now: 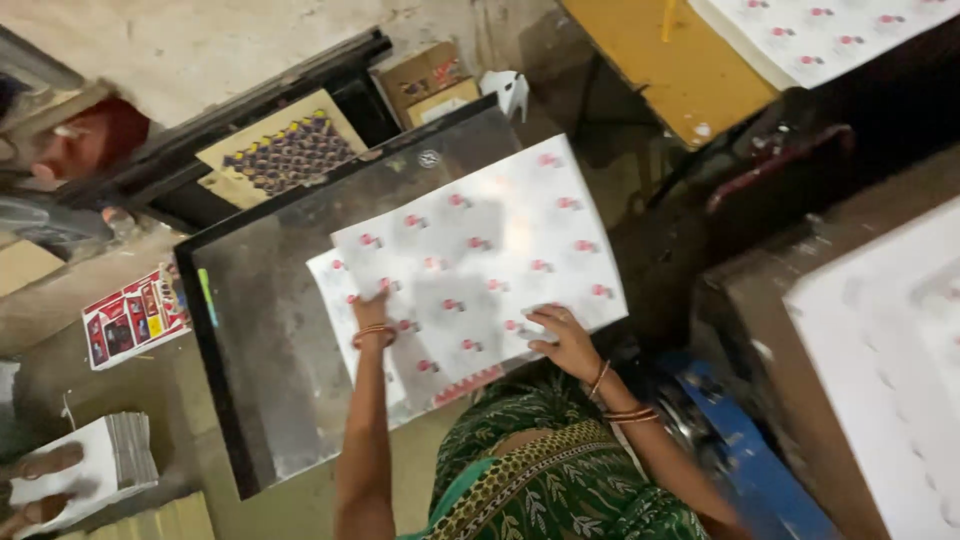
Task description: Placing and aligning printed paper sheets onto a printing or die-cutting machine bed.
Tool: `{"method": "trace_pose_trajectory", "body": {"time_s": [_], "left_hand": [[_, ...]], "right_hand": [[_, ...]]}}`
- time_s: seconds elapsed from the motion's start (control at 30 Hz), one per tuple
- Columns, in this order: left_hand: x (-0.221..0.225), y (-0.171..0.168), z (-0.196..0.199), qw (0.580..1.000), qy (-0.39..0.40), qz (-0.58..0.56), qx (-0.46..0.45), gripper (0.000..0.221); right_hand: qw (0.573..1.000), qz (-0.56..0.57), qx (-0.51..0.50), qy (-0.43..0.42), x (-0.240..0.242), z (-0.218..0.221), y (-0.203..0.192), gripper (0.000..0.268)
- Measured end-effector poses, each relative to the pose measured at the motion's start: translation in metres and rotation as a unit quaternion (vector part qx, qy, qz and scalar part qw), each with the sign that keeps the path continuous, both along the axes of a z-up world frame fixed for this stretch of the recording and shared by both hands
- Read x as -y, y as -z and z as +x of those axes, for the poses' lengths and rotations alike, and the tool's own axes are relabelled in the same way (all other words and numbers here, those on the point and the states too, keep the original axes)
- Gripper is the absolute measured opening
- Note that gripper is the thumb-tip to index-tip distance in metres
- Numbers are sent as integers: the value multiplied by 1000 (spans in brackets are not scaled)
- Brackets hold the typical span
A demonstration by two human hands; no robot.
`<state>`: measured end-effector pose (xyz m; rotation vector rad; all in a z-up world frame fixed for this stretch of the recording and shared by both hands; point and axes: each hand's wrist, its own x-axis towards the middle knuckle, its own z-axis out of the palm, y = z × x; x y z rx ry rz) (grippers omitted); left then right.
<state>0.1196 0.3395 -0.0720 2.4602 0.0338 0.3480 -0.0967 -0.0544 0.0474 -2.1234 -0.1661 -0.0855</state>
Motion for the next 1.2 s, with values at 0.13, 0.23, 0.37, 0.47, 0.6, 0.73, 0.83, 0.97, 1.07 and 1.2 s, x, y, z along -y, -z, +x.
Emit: {"method": "trace_pose_trajectory", "body": {"time_s": [0.13,0.23,0.37,0.47,0.6,0.73,0.83,0.97,1.07,1.2], "left_hand": [[-102,-29,21,935,-140,-263,-194,44],[-140,-2,54,951,-102,-126,-262,45],[-146,-6,103,964,-135,-19,-229,57],[-136,-13,140,977,-105,87,-161,76],[-138,35,175,952,65,193,-230,40],[-127,21,167,960,74,224,-151,37],[-112,0,148,893,50,385,-228,35],[-16,-13,76,980,-46,190,26,44],[82,11,16,983,71,161,54,46],[219,-44,-76,959,275,56,42,39]], "right_hand": [[994,-79,-64,-29,-32,23,60,61],[996,-71,-52,-19,-48,29,78,68],[979,-163,-78,93,-45,45,44,93],[900,-321,-243,168,-42,53,29,114],[902,-312,-203,217,-14,37,122,101],[921,-285,-120,238,-8,35,110,80],[931,-211,-182,235,-10,35,49,82],[942,-155,-18,297,10,-3,39,64],[897,-21,-49,439,34,-52,43,23],[842,-48,-1,537,107,-143,41,12]]}}
